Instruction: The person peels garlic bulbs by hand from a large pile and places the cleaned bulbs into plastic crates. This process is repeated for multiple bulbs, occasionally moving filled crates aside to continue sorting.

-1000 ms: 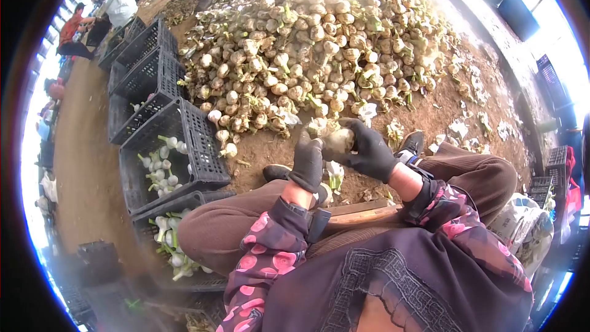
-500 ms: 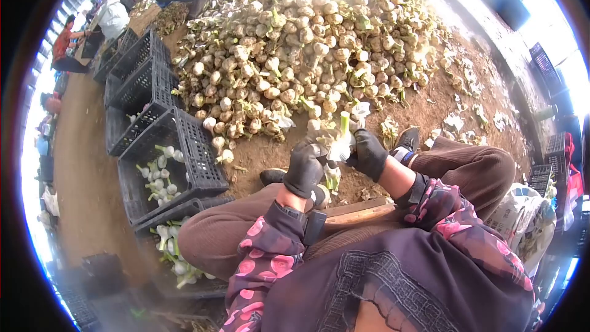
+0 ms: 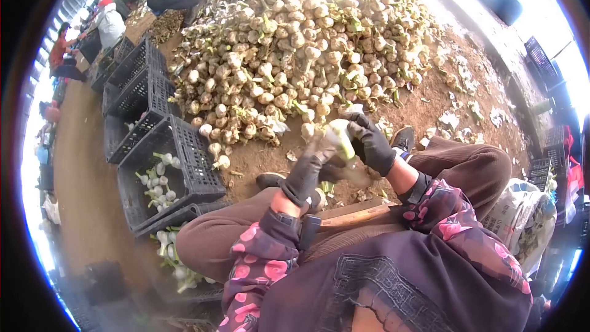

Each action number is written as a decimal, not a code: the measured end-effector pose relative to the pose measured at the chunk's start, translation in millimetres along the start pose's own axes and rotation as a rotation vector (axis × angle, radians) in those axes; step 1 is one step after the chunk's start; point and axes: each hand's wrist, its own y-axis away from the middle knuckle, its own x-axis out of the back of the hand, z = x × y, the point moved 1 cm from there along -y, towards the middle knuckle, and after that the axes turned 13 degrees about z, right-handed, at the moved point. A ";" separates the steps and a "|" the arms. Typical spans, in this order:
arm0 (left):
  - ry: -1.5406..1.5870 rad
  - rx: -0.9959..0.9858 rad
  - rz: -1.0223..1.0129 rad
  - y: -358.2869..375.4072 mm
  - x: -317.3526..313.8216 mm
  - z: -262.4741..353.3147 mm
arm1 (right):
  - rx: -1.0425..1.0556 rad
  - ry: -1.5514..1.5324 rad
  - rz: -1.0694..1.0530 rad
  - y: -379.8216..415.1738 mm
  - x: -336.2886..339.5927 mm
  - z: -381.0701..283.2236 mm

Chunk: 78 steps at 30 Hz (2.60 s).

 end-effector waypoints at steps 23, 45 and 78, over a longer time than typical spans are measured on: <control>0.051 -0.073 0.069 4.0 -9.4 -22.5 | -0.063 0.210 0.407 -21.7 28.2 6.4; -0.841 -1.001 0.257 -11.7 6.6 -18.8 | -0.145 0.570 0.016 12.9 1.5 -22.7; -0.666 -0.716 1.102 177.4 130.1 130.3 | 0.052 1.604 0.400 -123.9 105.0 -7.7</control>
